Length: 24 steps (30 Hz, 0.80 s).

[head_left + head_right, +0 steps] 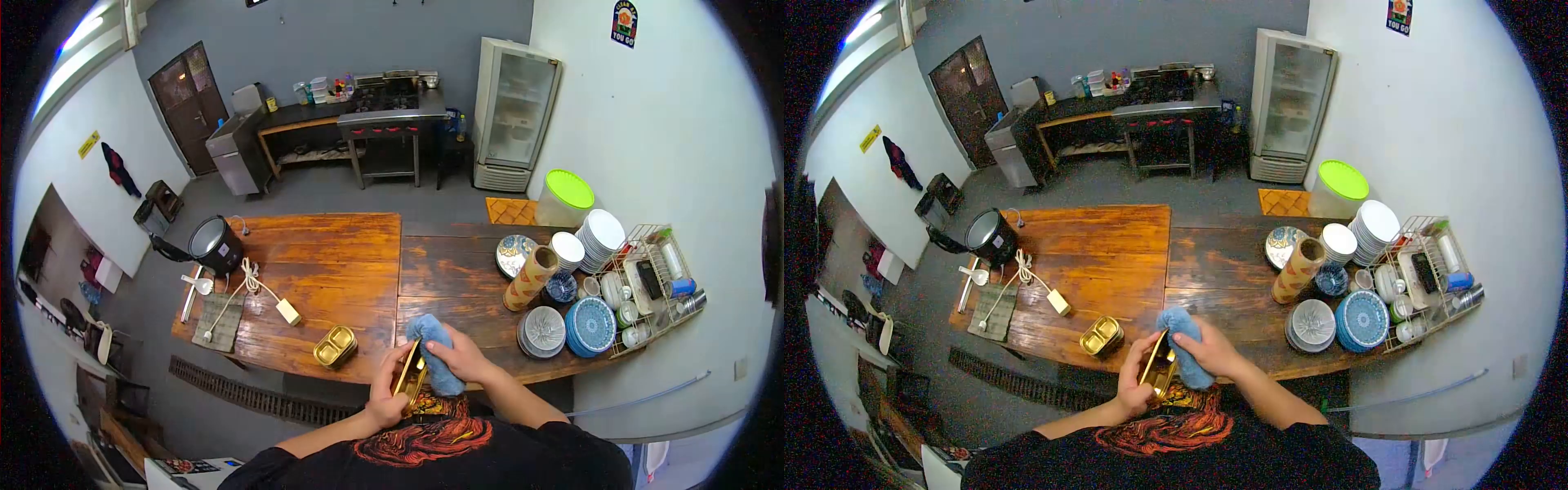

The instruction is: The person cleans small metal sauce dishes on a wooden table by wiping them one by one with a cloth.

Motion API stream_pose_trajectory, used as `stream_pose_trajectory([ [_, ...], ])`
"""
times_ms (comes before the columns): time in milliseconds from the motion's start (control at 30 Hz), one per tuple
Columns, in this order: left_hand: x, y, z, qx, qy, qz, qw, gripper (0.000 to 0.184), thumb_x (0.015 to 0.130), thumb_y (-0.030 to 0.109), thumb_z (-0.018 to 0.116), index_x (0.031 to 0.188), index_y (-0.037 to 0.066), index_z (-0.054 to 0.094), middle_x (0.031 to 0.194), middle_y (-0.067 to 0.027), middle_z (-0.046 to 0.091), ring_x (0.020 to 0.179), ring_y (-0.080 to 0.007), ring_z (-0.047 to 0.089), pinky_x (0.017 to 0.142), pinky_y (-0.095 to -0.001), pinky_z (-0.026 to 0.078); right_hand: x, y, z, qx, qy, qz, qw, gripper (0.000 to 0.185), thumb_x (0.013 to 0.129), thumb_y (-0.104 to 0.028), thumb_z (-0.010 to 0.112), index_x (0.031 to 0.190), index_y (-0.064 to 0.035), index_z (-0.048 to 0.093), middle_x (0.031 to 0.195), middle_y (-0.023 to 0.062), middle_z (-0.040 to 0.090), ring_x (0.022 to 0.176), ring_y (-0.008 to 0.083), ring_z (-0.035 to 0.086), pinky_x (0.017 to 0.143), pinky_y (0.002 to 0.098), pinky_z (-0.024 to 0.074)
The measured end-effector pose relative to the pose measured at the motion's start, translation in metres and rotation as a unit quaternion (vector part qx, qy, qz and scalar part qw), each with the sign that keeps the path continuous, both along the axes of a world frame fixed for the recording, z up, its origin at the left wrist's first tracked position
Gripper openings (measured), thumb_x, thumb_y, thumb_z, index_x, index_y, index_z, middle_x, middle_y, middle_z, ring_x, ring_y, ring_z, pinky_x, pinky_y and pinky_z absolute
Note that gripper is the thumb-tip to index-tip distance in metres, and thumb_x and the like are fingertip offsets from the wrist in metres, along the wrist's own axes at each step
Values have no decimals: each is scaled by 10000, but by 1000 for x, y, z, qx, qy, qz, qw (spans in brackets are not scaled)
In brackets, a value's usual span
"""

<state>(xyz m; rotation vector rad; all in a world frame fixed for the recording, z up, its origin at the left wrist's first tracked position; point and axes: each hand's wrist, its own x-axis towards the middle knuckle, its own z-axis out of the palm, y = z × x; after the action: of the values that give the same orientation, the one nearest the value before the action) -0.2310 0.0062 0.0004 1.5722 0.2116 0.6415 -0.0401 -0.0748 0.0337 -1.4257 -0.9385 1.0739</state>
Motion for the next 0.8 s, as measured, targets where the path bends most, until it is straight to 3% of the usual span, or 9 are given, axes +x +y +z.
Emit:
stream_pose_trajectory([
  [133, 10, -7, 10, -213, -41, -60, 974, 869, 645, 30, 484, 1495, 8, 303, 1391, -153, 440, 1180, -274, 503, 1014, -347, 425, 19, 7, 11, 112, -320, 12, 941, 349, 902, -251, 633, 1161, -19, 603, 1061, 111, 629, 890, 224, 582, 821, 333, 467],
  [167, 9, -7, 10, -213, -42, -57, 975, 869, 645, 30, 484, 1495, 8, 303, 1391, -153, 440, 1180, -274, 503, 1014, -347, 425, 19, 8, 8, 113, -320, 14, 941, 349, 902, -251, 633, 1161, -19, 603, 1061, 111, 629, 890, 224, 582, 821, 333, 467],
  [300, 7, -4, 12, -61, -61, 4, 996, 872, 652, 77, 518, 1492, -3, 301, 1403, -157, 409, 1207, -278, 482, 1023, -360, 406, 16, 28, -18, 224, -175, 8, 959, 339, 895, -250, 648, 1138, -17, 617, 1019, 86, 640, 868, 196, 580, 794, 327, 474],
  [367, 5, -3, 12, 8, -68, 32, 997, 870, 656, 89, 526, 1491, -8, 301, 1402, -160, 405, 1210, -283, 477, 1029, -364, 400, -8, 30, -37, 175, 15, -77, 981, 349, 917, -265, 627, 1154, -10, 609, 970, 56, 645, 864, 170, 572, 806, 307, 466],
  [400, 3, -2, 11, 75, -72, 61, 993, 868, 661, 101, 535, 1489, -13, 300, 1402, -163, 401, 1213, -289, 472, 1034, -368, 394, -16, 25, -37, 181, 10, -71, 981, 349, 917, -265, 627, 1154, -10, 609, 970, 56, 645, 864, 170, 572, 806, 307, 466],
  [467, -1, 3, 12, 211, -81, 128, 966, 867, 670, 126, 552, 1485, -23, 299, 1400, -169, 393, 1219, -299, 462, 1045, -376, 382, -31, 15, -36, -39, 167, -37, 984, 331, 959, -279, 578, 1145, -6, 615, 965, 52, 644, 879, 158, 567, 815, 299, 461],
  [533, -2, 4, 13, 212, -92, 146, 962, 862, 674, 135, 561, 1481, -28, 305, 1392, -173, 397, 1217, -304, 461, 1047, -379, 379, -49, 11, -58, 31, 111, -2, 993, 328, 993, -289, 531, 1154, -13, 607, 999, 63, 644, 886, 152, 574, 820, 285, 463],
  [667, 1, -2, 18, 190, -111, 165, 961, 849, 689, 161, 588, 1468, -42, 322, 1367, -184, 412, 1209, -321, 459, 1050, -387, 369, -26, 15, -17, 130, 99, -36, 986, 324, 1005, -272, 513, 1210, -27, 570, 1091, 80, 632, 928, 164, 580, 851, 293, 460],
  [800, 4, -11, 27, 87, -93, 66, 990, 824, 647, 91, 555, 1440, -47, 378, 1348, -210, 441, 1180, -349, 485, 1028, -380, 385, 0, 37, -16, 251, 52, -37, 966, 323, 1009, -263, 514, 1236, -38, 559, 1143, 70, 624, 933, 161, 584, 868, 290, 463],
])
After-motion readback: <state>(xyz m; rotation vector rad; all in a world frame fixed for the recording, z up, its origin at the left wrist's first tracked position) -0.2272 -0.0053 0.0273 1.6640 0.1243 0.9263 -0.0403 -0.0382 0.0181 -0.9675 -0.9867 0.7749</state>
